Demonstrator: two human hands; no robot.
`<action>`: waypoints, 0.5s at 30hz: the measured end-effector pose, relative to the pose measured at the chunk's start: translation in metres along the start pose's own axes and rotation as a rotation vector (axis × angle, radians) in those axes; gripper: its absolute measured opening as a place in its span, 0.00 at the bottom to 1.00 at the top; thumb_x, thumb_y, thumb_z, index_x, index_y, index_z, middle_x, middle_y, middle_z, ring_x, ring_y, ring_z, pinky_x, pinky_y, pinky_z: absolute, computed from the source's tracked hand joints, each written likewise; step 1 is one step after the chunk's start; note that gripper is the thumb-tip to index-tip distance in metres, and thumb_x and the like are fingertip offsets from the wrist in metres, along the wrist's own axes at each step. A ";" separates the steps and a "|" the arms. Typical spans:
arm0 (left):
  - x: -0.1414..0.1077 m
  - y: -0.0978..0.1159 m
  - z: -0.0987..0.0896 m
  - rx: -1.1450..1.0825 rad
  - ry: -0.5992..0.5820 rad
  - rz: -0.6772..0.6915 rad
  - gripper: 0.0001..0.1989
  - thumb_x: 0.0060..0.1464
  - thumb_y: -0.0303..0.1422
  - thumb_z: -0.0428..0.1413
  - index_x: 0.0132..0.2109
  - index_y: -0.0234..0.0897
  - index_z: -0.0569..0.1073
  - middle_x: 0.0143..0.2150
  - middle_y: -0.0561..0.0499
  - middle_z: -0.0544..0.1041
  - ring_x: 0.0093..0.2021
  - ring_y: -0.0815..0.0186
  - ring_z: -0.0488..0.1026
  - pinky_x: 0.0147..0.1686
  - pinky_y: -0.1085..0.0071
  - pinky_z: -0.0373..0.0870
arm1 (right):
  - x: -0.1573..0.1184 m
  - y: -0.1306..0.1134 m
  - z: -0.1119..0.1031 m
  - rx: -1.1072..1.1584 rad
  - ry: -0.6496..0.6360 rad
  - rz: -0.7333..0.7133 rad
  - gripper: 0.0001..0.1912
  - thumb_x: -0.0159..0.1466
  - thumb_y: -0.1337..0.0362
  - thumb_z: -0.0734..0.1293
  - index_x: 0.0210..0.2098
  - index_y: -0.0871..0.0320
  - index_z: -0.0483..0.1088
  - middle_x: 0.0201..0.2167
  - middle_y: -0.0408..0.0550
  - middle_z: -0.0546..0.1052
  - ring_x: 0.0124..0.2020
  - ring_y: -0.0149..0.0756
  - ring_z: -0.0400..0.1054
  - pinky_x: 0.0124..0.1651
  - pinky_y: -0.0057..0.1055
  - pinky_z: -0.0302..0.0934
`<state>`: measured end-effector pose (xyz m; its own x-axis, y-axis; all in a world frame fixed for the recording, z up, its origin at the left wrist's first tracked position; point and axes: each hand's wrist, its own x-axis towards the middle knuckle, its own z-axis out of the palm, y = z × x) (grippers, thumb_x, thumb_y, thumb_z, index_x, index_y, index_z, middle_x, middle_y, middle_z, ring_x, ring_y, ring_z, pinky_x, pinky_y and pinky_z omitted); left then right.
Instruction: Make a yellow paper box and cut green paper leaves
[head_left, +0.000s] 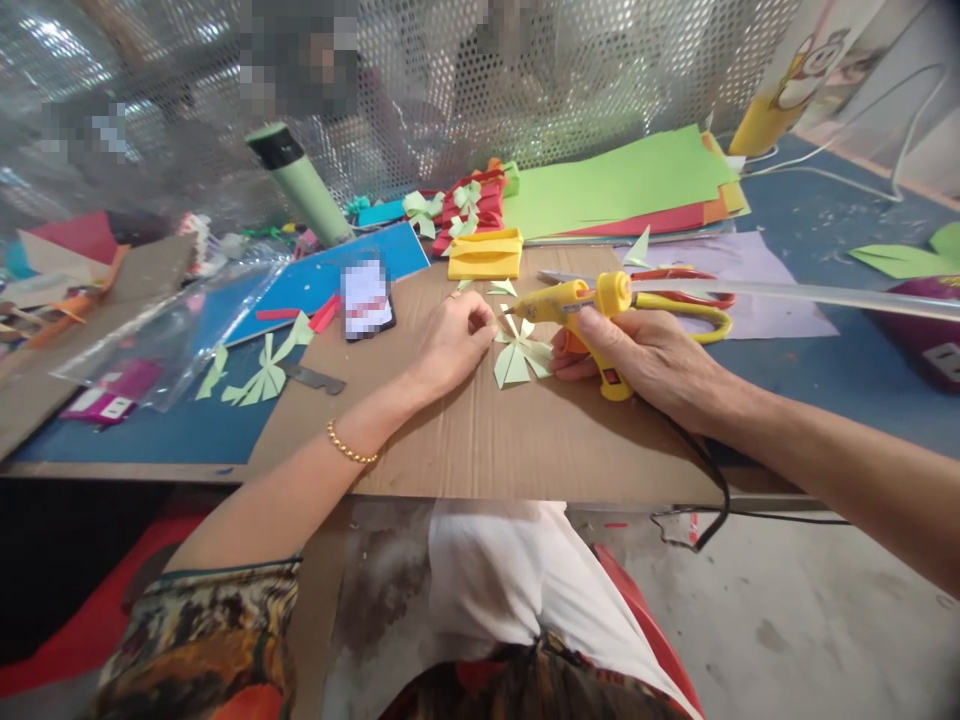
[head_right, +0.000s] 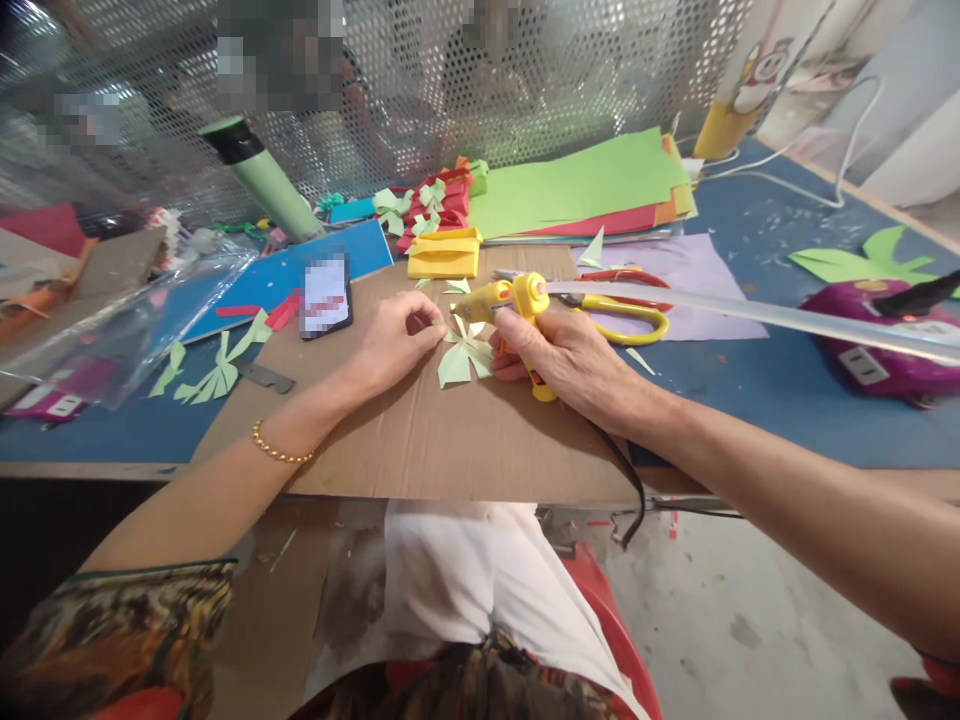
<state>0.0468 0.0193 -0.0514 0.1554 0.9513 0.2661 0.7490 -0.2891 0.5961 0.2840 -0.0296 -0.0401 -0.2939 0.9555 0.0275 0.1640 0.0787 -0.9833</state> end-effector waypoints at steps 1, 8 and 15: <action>-0.003 0.002 0.000 -0.028 0.008 0.010 0.06 0.56 0.24 0.61 0.34 0.40 0.73 0.34 0.53 0.79 0.34 0.65 0.71 0.37 0.65 0.68 | 0.000 0.000 0.000 -0.002 0.005 0.002 0.33 0.64 0.28 0.72 0.31 0.53 0.80 0.36 0.51 0.87 0.38 0.43 0.86 0.44 0.36 0.83; -0.015 0.010 -0.001 -0.121 0.034 0.046 0.06 0.57 0.26 0.64 0.39 0.40 0.76 0.35 0.54 0.82 0.35 0.66 0.74 0.37 0.69 0.70 | -0.004 -0.002 -0.002 -0.065 0.031 -0.002 0.36 0.64 0.26 0.70 0.32 0.55 0.81 0.36 0.52 0.86 0.38 0.41 0.86 0.40 0.31 0.81; -0.022 0.006 -0.003 -0.141 -0.040 0.112 0.02 0.60 0.29 0.65 0.36 0.40 0.82 0.36 0.51 0.84 0.37 0.63 0.77 0.39 0.65 0.72 | -0.004 -0.002 -0.001 -0.044 0.032 0.033 0.35 0.66 0.28 0.70 0.34 0.56 0.81 0.39 0.53 0.86 0.39 0.42 0.86 0.43 0.33 0.82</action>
<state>0.0459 -0.0032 -0.0512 0.2604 0.9151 0.3078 0.6285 -0.4027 0.6654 0.2860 -0.0335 -0.0378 -0.2572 0.9663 0.0020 0.2148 0.0592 -0.9749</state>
